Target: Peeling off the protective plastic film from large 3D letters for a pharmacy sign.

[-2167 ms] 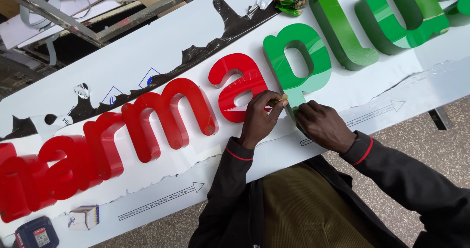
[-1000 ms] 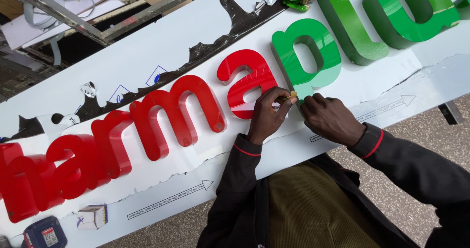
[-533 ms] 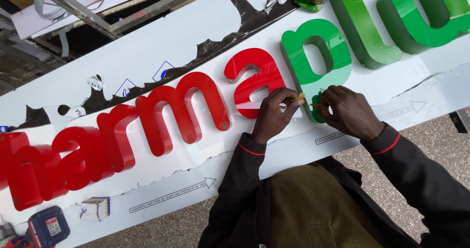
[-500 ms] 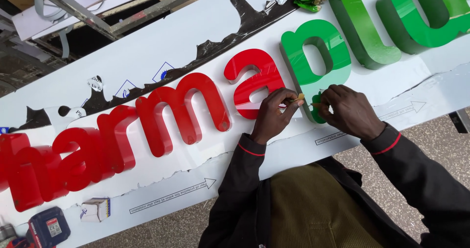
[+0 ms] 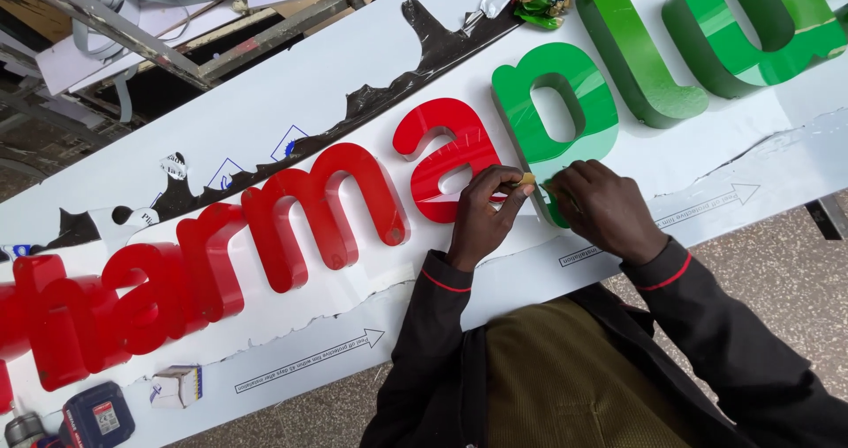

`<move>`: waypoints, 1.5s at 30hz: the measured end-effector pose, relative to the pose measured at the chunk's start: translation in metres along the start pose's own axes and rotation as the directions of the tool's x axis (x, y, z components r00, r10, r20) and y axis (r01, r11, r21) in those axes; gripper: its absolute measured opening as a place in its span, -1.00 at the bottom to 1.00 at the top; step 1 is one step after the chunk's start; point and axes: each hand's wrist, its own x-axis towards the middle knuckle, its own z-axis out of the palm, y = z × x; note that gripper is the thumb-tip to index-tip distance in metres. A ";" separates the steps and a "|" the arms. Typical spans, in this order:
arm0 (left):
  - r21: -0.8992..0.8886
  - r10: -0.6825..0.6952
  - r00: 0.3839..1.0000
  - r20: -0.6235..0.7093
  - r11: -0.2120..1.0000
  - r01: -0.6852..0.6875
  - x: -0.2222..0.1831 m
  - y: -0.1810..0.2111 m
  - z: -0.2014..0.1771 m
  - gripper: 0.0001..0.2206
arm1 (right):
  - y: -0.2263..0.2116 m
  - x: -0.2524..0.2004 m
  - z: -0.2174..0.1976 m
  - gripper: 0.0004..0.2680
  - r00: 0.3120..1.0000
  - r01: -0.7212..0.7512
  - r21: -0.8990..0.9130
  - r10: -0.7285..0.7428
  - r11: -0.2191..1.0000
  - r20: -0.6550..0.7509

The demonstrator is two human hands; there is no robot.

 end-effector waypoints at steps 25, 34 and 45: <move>-0.045 0.030 0.993 -0.114 0.998 -0.035 -0.008 0.011 0.041 -0.94 | -0.014 -0.006 0.032 -0.88 0.884 -0.170 0.711 0.424 0.682 -0.195; -0.075 0.168 0.982 -0.084 0.982 -0.174 -0.002 0.025 0.030 -0.84 | -0.022 -0.009 0.022 -0.93 0.830 -0.171 0.878 0.545 0.446 -0.116; 0.014 0.164 0.927 -0.337 0.986 -0.169 -0.001 -0.017 0.015 -0.93 | -0.029 -0.010 0.012 -0.88 0.983 -0.163 0.167 0.174 0.972 -0.057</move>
